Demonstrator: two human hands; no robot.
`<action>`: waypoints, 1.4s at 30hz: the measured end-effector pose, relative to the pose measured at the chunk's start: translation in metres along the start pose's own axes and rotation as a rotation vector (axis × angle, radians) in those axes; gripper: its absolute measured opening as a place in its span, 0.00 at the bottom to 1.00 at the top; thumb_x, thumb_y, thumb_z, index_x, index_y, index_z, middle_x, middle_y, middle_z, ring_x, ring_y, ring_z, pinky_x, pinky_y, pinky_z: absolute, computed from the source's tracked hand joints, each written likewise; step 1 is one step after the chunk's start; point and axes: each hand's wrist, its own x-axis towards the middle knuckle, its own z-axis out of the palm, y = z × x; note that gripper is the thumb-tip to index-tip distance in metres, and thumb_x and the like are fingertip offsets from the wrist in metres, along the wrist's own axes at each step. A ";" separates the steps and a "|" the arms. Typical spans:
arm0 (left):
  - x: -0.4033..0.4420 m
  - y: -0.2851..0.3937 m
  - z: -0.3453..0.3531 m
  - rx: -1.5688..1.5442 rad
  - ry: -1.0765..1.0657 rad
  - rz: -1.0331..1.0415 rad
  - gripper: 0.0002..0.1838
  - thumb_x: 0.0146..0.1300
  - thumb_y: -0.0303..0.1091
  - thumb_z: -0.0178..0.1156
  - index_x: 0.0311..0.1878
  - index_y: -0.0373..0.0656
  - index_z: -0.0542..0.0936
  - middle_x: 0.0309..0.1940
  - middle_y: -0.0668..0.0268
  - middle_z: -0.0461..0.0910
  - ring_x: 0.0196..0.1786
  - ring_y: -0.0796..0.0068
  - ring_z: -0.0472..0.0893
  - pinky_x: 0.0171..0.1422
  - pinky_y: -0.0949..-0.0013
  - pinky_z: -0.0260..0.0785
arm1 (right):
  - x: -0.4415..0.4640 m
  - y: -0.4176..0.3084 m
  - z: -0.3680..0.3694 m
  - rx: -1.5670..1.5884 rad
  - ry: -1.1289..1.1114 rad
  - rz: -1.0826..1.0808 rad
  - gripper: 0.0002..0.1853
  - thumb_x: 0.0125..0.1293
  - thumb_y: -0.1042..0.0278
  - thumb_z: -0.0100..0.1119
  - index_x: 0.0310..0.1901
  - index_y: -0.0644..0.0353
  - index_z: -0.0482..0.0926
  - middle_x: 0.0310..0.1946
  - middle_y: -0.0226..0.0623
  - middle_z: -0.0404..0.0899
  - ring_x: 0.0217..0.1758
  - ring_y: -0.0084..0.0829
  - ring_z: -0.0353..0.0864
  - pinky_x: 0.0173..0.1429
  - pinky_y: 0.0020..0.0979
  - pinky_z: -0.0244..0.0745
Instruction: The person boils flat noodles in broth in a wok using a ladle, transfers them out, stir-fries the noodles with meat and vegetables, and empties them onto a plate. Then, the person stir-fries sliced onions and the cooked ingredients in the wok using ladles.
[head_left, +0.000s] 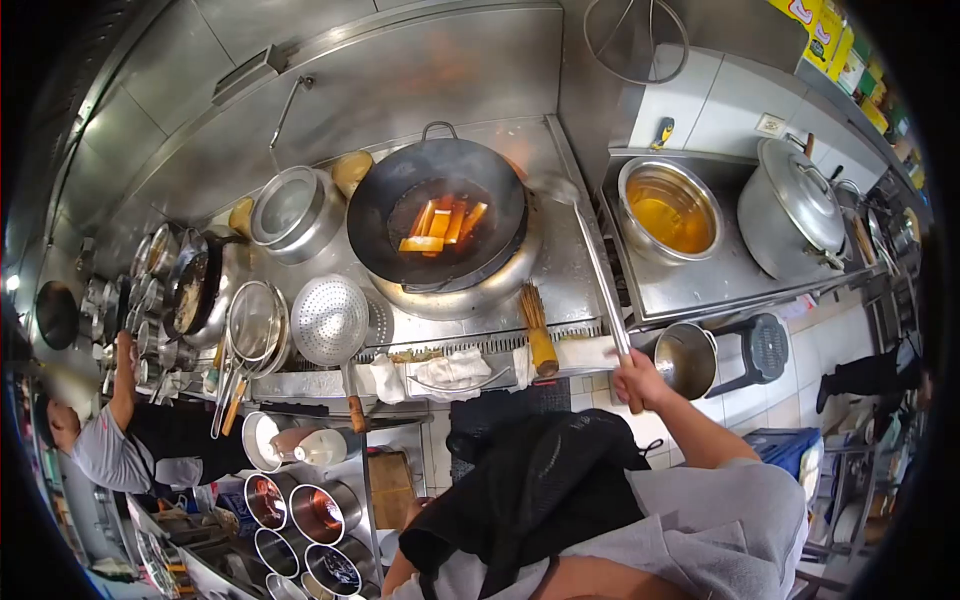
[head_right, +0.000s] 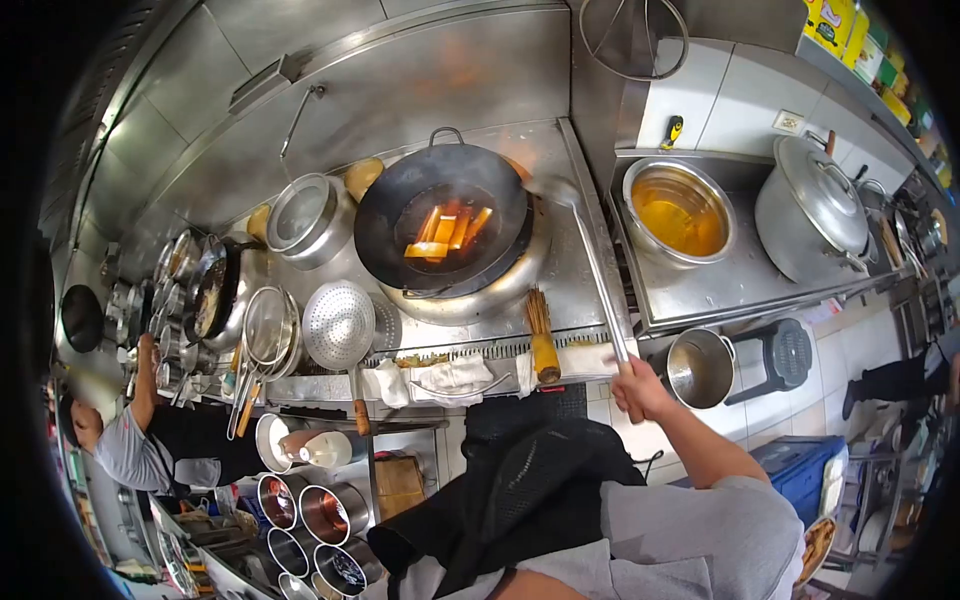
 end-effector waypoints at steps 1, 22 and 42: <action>0.008 0.005 -0.006 -0.014 -0.004 -0.015 0.19 0.64 0.40 0.59 0.53 0.37 0.78 0.30 0.61 0.83 0.29 0.68 0.82 0.31 0.64 0.74 | 0.006 -0.016 0.020 0.006 -0.036 -0.068 0.30 0.61 0.78 0.50 0.66 0.54 0.61 0.19 0.34 0.68 0.16 0.26 0.69 0.18 0.29 0.66; 0.046 0.066 -0.062 -0.156 -0.005 -0.038 0.20 0.63 0.39 0.61 0.53 0.37 0.78 0.30 0.60 0.83 0.29 0.68 0.82 0.31 0.64 0.74 | 0.101 -0.136 0.155 0.376 -0.194 0.056 0.37 0.69 0.76 0.50 0.74 0.36 0.50 0.27 0.33 0.67 0.18 0.18 0.62 0.22 0.22 0.60; 0.029 0.107 -0.033 -0.167 0.079 -0.018 0.20 0.61 0.39 0.62 0.52 0.36 0.78 0.30 0.60 0.83 0.30 0.68 0.82 0.32 0.64 0.74 | 0.118 -0.150 0.139 -0.382 -0.026 -0.081 0.40 0.67 0.74 0.49 0.76 0.40 0.43 0.25 0.30 0.68 0.17 0.18 0.64 0.20 0.24 0.61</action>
